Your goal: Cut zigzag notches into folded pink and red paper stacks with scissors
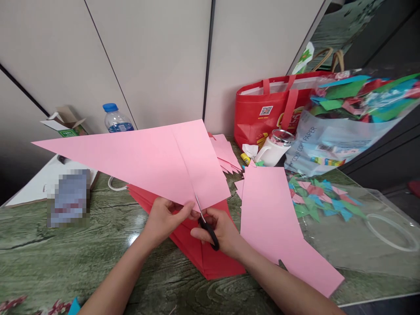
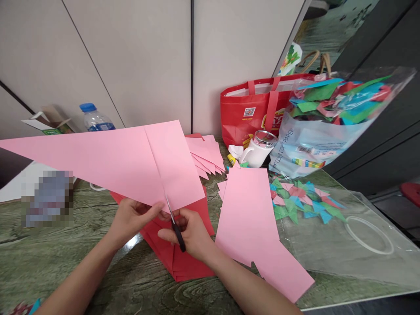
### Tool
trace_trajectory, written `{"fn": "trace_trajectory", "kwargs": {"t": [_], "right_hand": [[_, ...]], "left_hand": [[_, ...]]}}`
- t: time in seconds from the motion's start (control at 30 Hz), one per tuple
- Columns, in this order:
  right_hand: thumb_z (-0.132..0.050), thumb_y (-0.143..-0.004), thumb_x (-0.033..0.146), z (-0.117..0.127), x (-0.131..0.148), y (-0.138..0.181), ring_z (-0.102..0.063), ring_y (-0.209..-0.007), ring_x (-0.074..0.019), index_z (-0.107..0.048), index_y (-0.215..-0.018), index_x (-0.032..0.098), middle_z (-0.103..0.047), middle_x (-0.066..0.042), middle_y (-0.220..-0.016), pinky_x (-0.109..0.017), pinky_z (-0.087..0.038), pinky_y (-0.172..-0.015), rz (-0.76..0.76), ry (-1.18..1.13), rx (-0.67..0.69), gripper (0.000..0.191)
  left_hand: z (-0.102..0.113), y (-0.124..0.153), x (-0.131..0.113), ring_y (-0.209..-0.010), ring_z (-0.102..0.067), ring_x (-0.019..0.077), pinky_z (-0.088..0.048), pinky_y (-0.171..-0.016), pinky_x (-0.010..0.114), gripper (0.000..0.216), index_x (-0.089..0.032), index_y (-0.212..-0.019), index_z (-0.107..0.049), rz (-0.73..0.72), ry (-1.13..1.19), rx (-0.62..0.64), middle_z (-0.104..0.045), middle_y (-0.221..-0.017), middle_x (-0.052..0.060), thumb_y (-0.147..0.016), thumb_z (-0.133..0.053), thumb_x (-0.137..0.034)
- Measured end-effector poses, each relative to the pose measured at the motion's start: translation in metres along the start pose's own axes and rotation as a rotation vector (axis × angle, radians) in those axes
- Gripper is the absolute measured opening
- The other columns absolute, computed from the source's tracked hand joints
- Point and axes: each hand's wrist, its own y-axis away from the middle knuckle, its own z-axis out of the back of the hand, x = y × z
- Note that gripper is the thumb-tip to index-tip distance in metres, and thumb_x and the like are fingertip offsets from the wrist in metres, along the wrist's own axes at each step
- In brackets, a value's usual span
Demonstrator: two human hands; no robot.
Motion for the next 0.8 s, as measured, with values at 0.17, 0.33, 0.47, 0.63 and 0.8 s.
{"fn": "trace_trajectory", "kwargs": {"t": [0.17,0.33,0.47,0.63,0.8], "right_hand": [[-0.077,-0.054,0.043,0.001,-0.004,-0.001,-0.045,-0.045,-0.0091,-0.054,-0.081,0.017,-0.050,0.006,-0.056,-0.021,-0.035,-0.043,-0.029,-0.016,-0.007,0.045],[-0.078,-0.052,0.044,0.001,-0.003,-0.001,-0.047,-0.043,-0.0092,-0.055,-0.081,0.017,-0.052,0.005,-0.056,-0.021,-0.035,-0.043,-0.047,-0.001,-0.032,0.045],[-0.078,-0.052,0.043,0.000,-0.002,-0.001,-0.046,-0.042,-0.0095,-0.053,-0.078,0.017,-0.049,0.007,-0.048,-0.021,-0.032,-0.042,-0.082,0.014,-0.046,0.044],[-0.081,-0.050,0.038,0.001,-0.001,0.000,-0.048,-0.052,-0.0105,-0.054,-0.087,0.017,-0.053,0.005,-0.059,-0.022,-0.036,-0.048,-0.066,-0.004,-0.016,0.051],[-0.082,-0.048,0.034,0.001,0.004,0.002,-0.055,-0.062,-0.0140,-0.055,-0.090,0.017,-0.059,0.002,-0.067,-0.026,-0.043,-0.060,-0.068,-0.050,0.030,0.052]], "left_hand": [[0.000,0.000,0.002,-0.056,-0.068,0.0185,-0.056,-0.059,0.026,0.018,-0.015,-0.061,-0.067,0.000,0.009,0.009,-0.072,-0.060,0.003,-0.073,-0.061,-0.026],[0.006,-0.003,0.006,-0.057,-0.066,0.0182,-0.055,-0.058,0.026,0.012,-0.016,-0.068,-0.064,0.018,0.112,0.074,-0.071,-0.060,0.002,-0.070,-0.065,-0.028],[0.014,-0.008,0.010,-0.044,-0.061,0.0152,-0.053,-0.046,0.027,0.024,-0.017,-0.084,-0.058,0.039,0.340,-0.086,-0.070,-0.069,0.002,-0.070,-0.064,-0.035],[0.016,-0.010,0.014,-0.051,-0.064,0.0174,-0.054,-0.053,0.029,0.033,-0.015,-0.095,-0.057,0.076,0.260,-0.077,-0.071,-0.074,0.004,-0.069,-0.067,-0.032],[0.014,-0.009,0.017,-0.049,-0.064,0.0174,-0.053,-0.053,0.029,0.027,-0.017,-0.089,-0.059,0.048,0.252,-0.087,-0.072,-0.073,0.003,-0.067,-0.069,-0.029]]}}
